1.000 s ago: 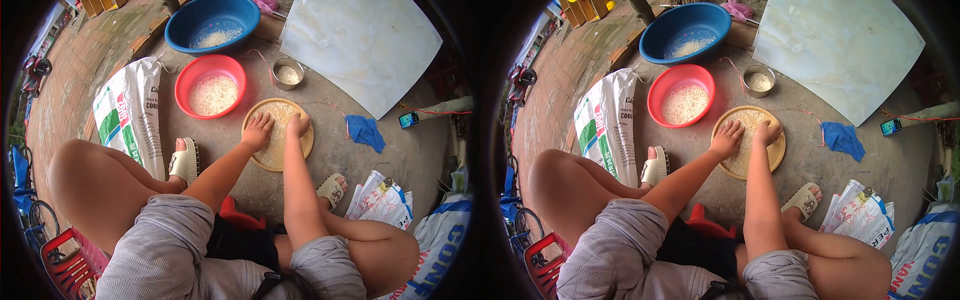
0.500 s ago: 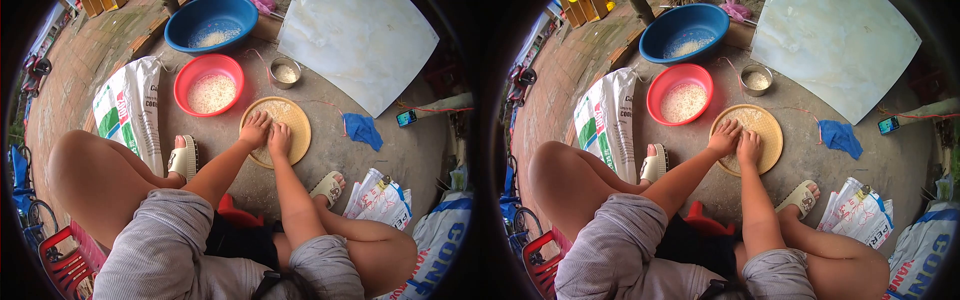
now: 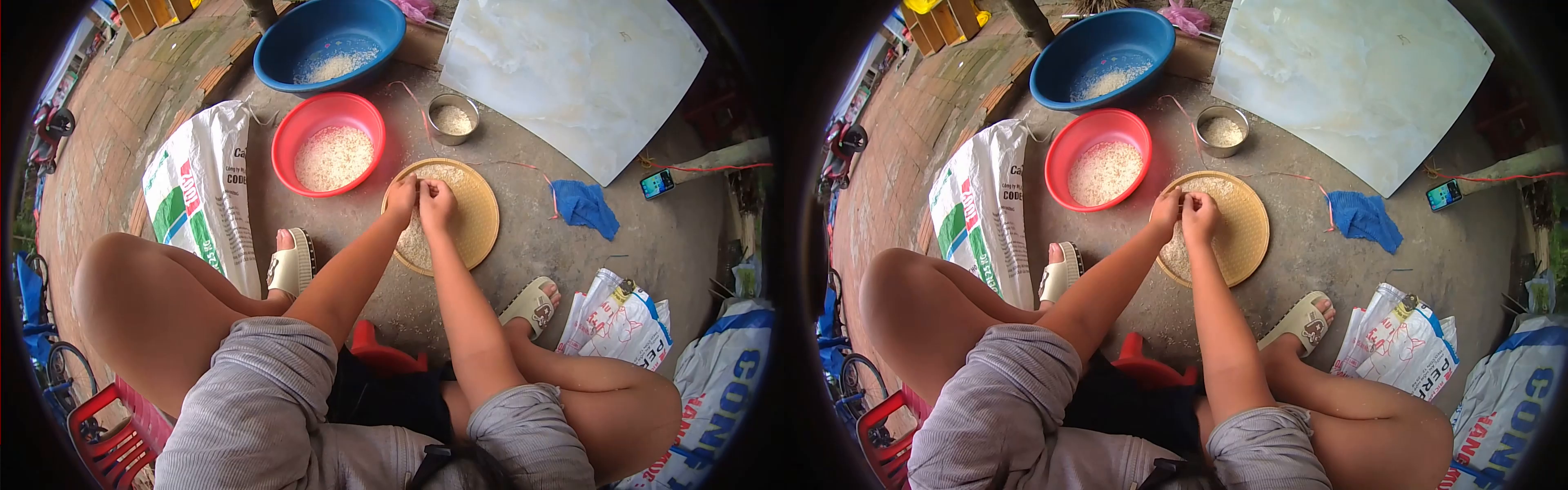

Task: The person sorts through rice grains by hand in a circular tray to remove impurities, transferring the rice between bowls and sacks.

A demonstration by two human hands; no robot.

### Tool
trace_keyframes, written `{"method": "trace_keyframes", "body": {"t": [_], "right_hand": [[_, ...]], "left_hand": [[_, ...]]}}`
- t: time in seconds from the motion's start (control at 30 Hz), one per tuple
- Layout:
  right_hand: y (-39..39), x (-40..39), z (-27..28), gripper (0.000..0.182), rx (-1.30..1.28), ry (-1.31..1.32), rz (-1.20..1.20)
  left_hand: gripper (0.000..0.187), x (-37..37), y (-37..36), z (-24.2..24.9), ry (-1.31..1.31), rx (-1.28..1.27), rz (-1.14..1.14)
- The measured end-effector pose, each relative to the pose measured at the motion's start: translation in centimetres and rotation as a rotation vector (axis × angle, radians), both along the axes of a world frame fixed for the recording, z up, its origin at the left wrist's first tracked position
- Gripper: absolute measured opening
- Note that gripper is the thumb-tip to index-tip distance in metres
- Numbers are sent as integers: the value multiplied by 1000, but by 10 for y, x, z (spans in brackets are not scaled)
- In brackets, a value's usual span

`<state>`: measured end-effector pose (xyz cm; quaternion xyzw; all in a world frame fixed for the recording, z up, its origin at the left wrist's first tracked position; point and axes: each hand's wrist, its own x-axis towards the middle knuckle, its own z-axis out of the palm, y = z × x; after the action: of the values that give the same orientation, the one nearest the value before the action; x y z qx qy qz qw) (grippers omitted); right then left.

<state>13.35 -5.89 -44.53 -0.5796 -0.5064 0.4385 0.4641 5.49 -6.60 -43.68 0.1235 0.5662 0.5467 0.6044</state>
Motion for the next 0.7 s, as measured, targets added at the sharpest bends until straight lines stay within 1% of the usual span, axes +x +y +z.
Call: {"method": "trace_keyframes", "body": {"t": [0.03,0.1,0.13,0.2,0.23,0.27,0.3,0.33,0.37,0.43,0.47,0.5,0.57,0.67,0.7], "right_hand": [[1,-6,15,13,35,36,31],[13,-13,32,16,-303,488,79],[17,-14,46,16,-306,487,78],[24,-9,66,17,-443,363,74],[27,-7,58,17,-445,362,74],[29,-5,44,17,-231,195,-53],[31,-3,39,16,-17,26,-177],[28,3,33,17,-17,-162,-179],[23,8,26,17,-19,-162,-178],[3,15,23,21,189,-650,-63],[-13,20,27,22,160,-750,39],[-24,23,21,22,162,-749,41],[-38,29,-1,17,310,-762,153],[-38,29,-8,13,308,-719,150],[-35,28,-2,13,315,-721,150]], "left_hand": [[25,-1,4,-9,-5,-2,4],[27,-5,8,-24,-322,103,89],[30,-9,6,-24,-328,104,136],[31,-20,0,-25,-355,68,99],[32,-26,-3,-25,-383,36,63],[34,-31,-6,-25,-372,22,19],[34,-31,-6,-24,-373,21,21],[34,-32,-6,-22,-373,14,-1],[33,-32,-6,-20,-372,7,-25],[33,-29,-4,-19,-350,-6,-14],[32,-28,-3,-18,-332,-18,-2],[32,-27,-3,-16,-331,-16,0],[32,-25,-4,-13,-311,-31,10],[32,-24,-3,-11,-276,-48,8],[32,-23,-4,-12,-278,-41,9]]}}
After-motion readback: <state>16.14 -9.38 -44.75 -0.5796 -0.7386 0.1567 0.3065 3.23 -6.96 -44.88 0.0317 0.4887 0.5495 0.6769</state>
